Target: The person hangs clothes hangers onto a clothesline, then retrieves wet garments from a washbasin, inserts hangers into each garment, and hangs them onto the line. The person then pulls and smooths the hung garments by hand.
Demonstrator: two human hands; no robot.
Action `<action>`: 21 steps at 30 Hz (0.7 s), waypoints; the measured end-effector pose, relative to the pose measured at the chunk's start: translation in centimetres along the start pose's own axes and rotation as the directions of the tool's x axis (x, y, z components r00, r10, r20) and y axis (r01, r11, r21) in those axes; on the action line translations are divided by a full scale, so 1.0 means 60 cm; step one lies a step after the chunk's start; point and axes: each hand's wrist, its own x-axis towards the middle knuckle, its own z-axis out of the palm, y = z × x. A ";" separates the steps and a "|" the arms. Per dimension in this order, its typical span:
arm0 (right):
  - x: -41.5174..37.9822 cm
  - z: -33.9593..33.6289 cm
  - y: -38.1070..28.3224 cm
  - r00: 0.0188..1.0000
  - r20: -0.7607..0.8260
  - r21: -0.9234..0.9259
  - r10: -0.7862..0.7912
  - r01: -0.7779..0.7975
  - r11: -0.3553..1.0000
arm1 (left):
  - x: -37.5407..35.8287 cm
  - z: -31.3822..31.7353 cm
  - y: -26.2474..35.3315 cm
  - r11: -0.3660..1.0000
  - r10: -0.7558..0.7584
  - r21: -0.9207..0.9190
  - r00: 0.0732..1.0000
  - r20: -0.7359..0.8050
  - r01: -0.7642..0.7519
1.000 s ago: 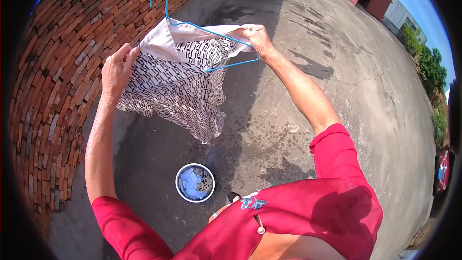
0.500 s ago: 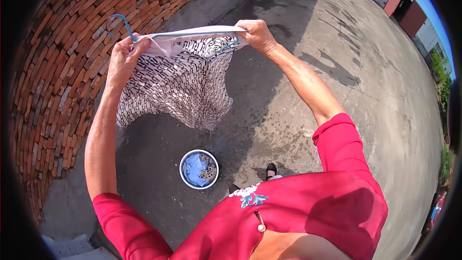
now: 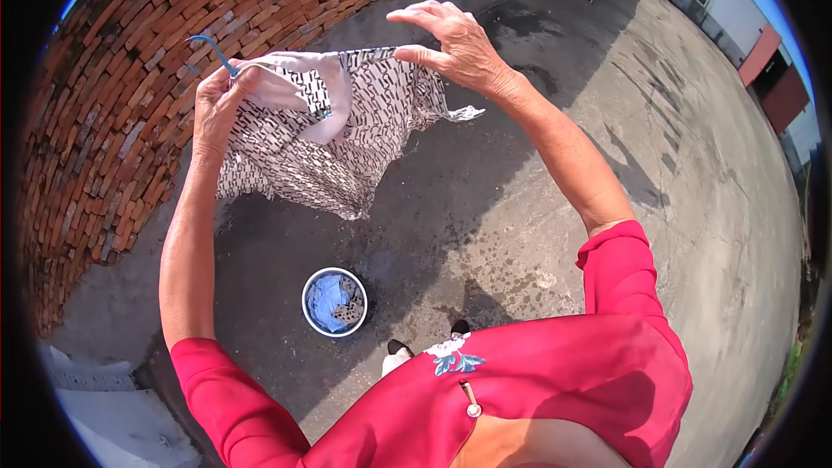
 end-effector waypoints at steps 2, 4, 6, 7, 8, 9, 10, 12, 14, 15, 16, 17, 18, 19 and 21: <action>-0.031 0.055 0.040 0.958 0.276 0.417 0.077 -0.191 0.889 | 0.016 0.003 -0.001 0.997 0.008 -0.082 0.999 -0.051 -0.012; -0.031 0.049 0.013 0.831 0.471 0.398 0.296 -0.499 0.770 | 0.032 0.008 -0.005 0.994 0.109 -0.013 0.994 -0.028 -0.109; -0.040 0.069 0.040 0.850 0.315 0.480 0.423 -0.527 0.701 | 0.055 -0.005 -0.005 0.907 0.206 0.350 0.972 0.113 -0.233; -0.037 0.066 0.047 0.840 0.286 0.490 0.462 -0.542 0.682 | 0.053 -0.006 0.002 0.934 0.171 0.296 0.978 0.118 -0.199; -0.034 0.059 0.054 0.828 0.260 0.500 0.496 -0.555 0.665 | 0.055 -0.015 -0.009 0.954 0.155 0.241 0.982 0.107 -0.177; -0.031 0.056 0.056 0.834 0.221 0.531 0.505 -0.537 0.656 | 0.058 -0.041 -0.029 0.955 0.088 0.278 0.993 0.078 -0.106; -0.029 0.041 0.046 0.813 0.198 0.564 0.548 -0.552 0.614 | 0.052 -0.059 -0.041 0.948 0.023 0.315 0.998 0.055 -0.039; -0.021 0.037 0.036 0.759 0.207 0.581 0.617 -0.603 0.547 | 0.050 -0.068 -0.061 0.973 0.086 0.212 0.996 0.039 -0.092; -0.015 0.034 0.018 0.761 0.167 0.557 0.627 -0.598 0.577 | 0.058 -0.066 -0.064 0.931 0.127 0.349 0.991 -0.034 -0.107; -0.010 0.031 0.008 0.765 0.145 0.543 0.627 -0.592 0.596 | 0.061 -0.048 -0.041 0.951 0.150 0.286 0.983 -0.101 -0.116; -0.005 0.032 0.000 0.765 0.141 0.543 0.628 -0.590 0.597 | 0.068 -0.036 -0.020 0.966 0.168 0.224 0.972 -0.167 -0.129; -0.002 0.034 -0.004 0.762 0.145 0.543 0.631 -0.595 0.593 | 0.078 -0.029 -0.013 0.931 0.129 0.340 0.991 0.040 -0.135; -0.004 0.035 -0.009 0.758 0.157 0.540 0.633 -0.602 0.587 | 0.079 -0.003 -0.012 0.850 0.149 0.502 0.987 0.061 -0.159; -0.002 0.038 -0.017 0.764 0.136 0.542 0.631 -0.590 0.598 | 0.087 0.007 -0.022 0.916 0.092 0.391 0.996 0.014 -0.090; 0.001 0.037 -0.023 0.786 0.125 0.463 0.605 -0.585 0.665 | 0.100 0.007 -0.021 0.992 0.101 0.075 0.995 0.000 -0.101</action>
